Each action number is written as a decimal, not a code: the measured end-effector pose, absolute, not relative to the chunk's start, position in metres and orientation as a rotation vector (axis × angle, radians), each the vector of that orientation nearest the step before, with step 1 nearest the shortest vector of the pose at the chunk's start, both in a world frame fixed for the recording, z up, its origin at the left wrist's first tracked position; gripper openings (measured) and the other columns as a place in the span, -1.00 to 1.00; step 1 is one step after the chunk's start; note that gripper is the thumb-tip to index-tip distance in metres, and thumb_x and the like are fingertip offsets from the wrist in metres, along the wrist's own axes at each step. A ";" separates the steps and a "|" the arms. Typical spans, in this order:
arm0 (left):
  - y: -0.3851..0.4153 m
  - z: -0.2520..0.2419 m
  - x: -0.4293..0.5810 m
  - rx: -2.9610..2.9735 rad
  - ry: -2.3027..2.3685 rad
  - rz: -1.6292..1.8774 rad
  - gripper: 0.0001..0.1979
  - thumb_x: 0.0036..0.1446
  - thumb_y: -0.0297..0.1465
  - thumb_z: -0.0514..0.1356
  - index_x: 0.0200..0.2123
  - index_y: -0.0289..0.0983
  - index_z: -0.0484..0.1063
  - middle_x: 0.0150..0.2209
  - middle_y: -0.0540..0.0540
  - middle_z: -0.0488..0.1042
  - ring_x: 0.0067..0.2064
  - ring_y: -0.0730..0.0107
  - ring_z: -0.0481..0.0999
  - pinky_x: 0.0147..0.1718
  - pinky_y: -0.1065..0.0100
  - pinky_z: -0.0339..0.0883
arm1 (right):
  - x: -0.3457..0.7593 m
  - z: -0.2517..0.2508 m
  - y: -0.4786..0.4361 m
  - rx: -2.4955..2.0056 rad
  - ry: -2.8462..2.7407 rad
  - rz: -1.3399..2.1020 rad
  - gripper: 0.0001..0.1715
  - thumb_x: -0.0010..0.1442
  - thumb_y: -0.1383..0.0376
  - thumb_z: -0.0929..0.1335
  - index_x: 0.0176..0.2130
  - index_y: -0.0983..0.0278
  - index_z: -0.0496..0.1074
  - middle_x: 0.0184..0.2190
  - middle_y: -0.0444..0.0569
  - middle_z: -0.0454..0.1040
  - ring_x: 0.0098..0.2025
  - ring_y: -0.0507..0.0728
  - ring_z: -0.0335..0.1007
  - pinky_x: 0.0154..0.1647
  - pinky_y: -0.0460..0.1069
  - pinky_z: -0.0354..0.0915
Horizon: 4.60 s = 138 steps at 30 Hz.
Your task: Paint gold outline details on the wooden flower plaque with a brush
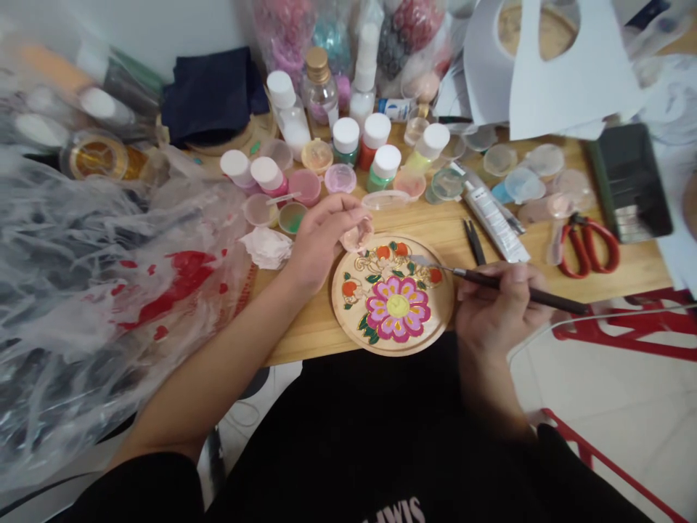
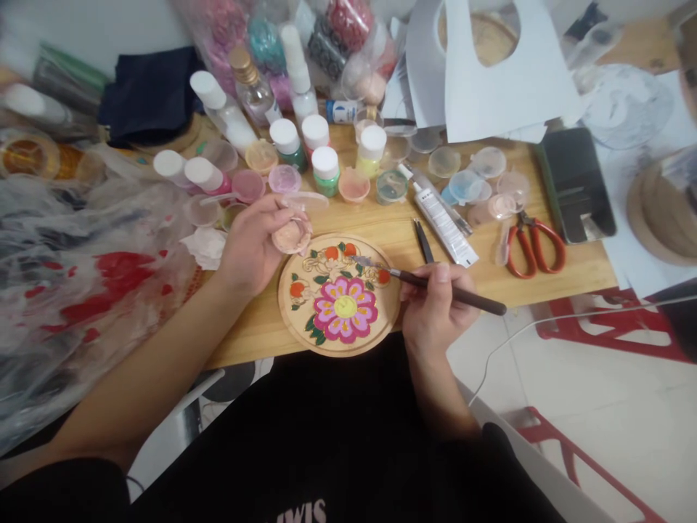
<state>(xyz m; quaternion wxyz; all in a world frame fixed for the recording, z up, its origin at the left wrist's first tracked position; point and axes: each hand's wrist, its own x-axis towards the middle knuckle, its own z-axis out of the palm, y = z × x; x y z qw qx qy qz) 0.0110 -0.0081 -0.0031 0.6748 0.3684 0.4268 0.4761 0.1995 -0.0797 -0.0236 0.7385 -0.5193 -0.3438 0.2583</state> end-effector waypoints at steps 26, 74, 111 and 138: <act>-0.010 -0.001 0.010 0.794 1.005 1.049 -0.78 -0.06 -0.25 0.27 -0.45 -0.29 0.41 -0.45 0.02 0.47 -0.39 0.51 0.42 -0.35 0.42 0.28 | 0.206 0.013 -0.069 -1.085 -1.514 0.767 -0.69 0.09 0.46 0.47 -0.17 0.13 0.55 -0.25 -0.10 0.60 -0.18 0.08 0.55 -0.21 -0.04 0.49; -0.012 0.003 0.009 0.814 0.998 0.995 -0.87 -0.07 -0.32 0.21 -0.45 -0.26 0.40 -0.47 0.05 0.42 -0.38 0.50 0.39 -0.30 0.41 0.25 | 0.183 0.025 -0.058 -1.178 -1.601 0.720 -0.88 0.13 0.35 0.45 -0.25 0.18 0.56 -0.37 -0.13 0.60 -0.35 0.04 0.53 -0.33 -0.06 0.47; -0.008 0.000 0.012 0.770 0.905 1.062 -0.94 0.03 -0.47 0.14 -0.47 -0.31 0.37 -0.53 0.03 0.45 -0.50 0.57 0.41 -0.46 0.46 0.24 | 0.218 0.002 -0.085 -1.196 -1.015 0.891 -0.92 0.01 0.32 0.52 -0.42 0.21 0.56 -0.53 -0.18 0.51 -0.59 0.00 0.40 -0.60 -0.07 0.26; -0.007 0.002 0.013 0.713 0.896 1.046 -0.96 0.00 -0.46 0.17 -0.47 -0.31 0.37 -0.55 0.03 0.48 -0.50 0.60 0.43 -0.48 0.49 0.23 | 0.200 0.019 -0.091 -1.336 -1.537 0.745 -0.85 0.11 0.39 0.47 -0.28 0.16 0.54 -0.40 -0.18 0.54 -0.43 -0.03 0.43 -0.48 -0.12 0.33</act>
